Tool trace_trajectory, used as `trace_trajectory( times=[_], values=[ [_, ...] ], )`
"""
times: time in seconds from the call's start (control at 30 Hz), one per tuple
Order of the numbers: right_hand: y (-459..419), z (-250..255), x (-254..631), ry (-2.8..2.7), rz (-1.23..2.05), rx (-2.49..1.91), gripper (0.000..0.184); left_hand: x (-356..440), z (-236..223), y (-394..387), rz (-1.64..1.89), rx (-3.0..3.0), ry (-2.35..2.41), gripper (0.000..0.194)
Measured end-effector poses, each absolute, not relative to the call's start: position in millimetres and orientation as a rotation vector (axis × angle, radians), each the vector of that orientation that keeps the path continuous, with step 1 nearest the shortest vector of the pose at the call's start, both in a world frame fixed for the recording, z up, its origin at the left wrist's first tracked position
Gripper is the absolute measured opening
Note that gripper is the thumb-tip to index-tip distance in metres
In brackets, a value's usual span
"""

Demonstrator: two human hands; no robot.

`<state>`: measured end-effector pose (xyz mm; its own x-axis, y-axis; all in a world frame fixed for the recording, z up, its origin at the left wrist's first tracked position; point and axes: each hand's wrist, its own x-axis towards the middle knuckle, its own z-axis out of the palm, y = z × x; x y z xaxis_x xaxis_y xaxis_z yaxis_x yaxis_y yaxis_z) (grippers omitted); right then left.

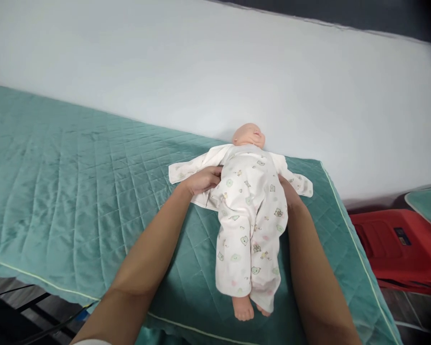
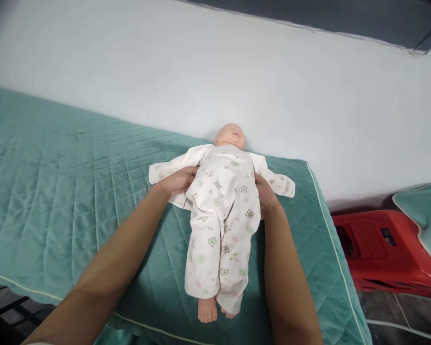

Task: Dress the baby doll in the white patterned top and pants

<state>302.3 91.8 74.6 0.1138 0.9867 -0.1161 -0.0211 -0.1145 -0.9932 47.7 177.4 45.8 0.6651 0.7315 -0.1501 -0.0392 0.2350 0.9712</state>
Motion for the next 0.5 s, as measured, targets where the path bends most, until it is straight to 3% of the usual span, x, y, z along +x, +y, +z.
trace_trajectory(
  times=[0.2, 0.5],
  values=[
    [95, 69, 303, -1.066, 1.266, -1.290, 0.041, 52, 57, 173, 0.641, 1.564, 0.688, 0.024],
    [97, 65, 298, -1.026, 1.182, -1.309, 0.028, 59, 62, 156, 0.913, 1.642, 1.133, 0.026]
  ],
)
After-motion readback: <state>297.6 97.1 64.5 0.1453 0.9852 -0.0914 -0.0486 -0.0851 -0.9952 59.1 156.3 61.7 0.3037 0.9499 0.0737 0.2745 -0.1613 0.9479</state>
